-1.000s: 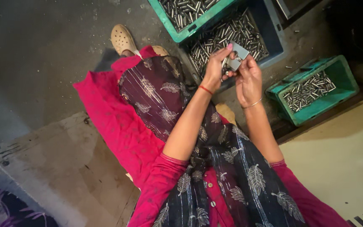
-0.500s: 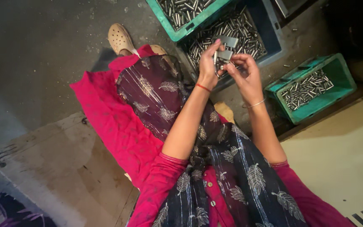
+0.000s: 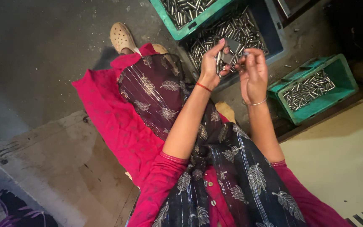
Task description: The person sits on the floor and sorts small cylindrical metal parts by hand. They pick up parts from a green bin, inspect them, and place them into a lower bin, repeating the process throughout the clip.
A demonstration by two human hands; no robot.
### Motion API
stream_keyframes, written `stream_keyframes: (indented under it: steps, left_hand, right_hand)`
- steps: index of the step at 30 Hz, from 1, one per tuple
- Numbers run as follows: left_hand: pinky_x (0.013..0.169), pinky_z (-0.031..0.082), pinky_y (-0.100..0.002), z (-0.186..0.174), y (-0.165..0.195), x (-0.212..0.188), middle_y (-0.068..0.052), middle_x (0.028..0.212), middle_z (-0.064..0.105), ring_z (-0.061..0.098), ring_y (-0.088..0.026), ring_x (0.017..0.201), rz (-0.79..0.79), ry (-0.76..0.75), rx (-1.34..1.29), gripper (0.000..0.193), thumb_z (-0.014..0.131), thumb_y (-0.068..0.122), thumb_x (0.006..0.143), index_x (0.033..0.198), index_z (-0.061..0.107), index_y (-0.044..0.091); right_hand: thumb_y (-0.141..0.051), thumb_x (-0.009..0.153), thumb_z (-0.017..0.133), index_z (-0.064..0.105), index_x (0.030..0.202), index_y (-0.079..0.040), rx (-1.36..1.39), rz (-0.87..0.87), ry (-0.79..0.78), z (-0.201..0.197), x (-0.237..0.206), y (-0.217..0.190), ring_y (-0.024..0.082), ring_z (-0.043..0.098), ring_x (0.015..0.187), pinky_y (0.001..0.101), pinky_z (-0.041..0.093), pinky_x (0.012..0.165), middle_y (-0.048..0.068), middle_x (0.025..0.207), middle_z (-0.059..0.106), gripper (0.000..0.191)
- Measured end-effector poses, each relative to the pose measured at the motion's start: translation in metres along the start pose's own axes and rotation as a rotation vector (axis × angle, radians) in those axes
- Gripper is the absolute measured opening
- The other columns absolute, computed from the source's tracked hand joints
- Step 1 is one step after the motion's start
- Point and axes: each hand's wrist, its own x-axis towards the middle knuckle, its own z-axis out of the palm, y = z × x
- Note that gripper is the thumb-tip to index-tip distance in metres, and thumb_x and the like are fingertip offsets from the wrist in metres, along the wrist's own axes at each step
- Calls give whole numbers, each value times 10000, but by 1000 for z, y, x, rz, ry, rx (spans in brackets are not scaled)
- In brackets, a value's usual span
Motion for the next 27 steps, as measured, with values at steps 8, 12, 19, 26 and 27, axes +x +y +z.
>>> stream_keyframes:
  steps: [8, 12, 19, 26, 27]
  left_hand:
    - [300, 304, -241, 3, -1, -1, -89, 674, 648, 505, -144, 385, -78, -15, 37, 304, 565, 351, 1009, 832, 587, 105]
    - [310, 295, -249, 0, -2, -2, -23, 682, 593, 500, -128, 416, -5, -18, 58, 290, 597, 323, 1020, 849, 595, 90]
    - [305, 295, -246, -2, -7, 1, -18, 636, 567, 481, -123, 398, 26, 25, 85, 251, 592, 334, 999, 885, 614, 111]
    - [396, 347, -288, -1, 12, -2, -31, 669, 531, 483, -167, 502, 212, -142, -321, 302, 553, 334, 1032, 833, 481, 118]
    - [412, 364, -307, 2, 15, -3, -51, 655, 529, 482, -182, 494, 216, -158, -299, 303, 547, 343, 1022, 826, 481, 122]
  right_hand:
    - [-56, 1058, 690, 602, 1224, -5, -147, -20, -13, 0, 1, 1, 110, 643, 1019, 245, 531, 919, 58, 1108, 676, 194]
    - [-60, 990, 699, 637, 1145, -11, -264, 59, -68, -9, 2, 4, 114, 671, 880, 276, 569, 829, 43, 1044, 708, 174]
    - [-24, 980, 707, 688, 1137, 0, -384, 111, 40, -7, -2, -4, 70, 635, 896, 218, 509, 851, 0, 1000, 701, 160]
    - [-60, 892, 866, 596, 1133, 3, -1177, -398, -133, 23, -18, -17, 130, 621, 970, 244, 510, 894, 80, 1049, 674, 368]
    - [-57, 894, 859, 602, 1123, -6, -1073, -309, -118, 27, -15, -11, 110, 639, 944, 233, 524, 861, 56, 1026, 685, 348]
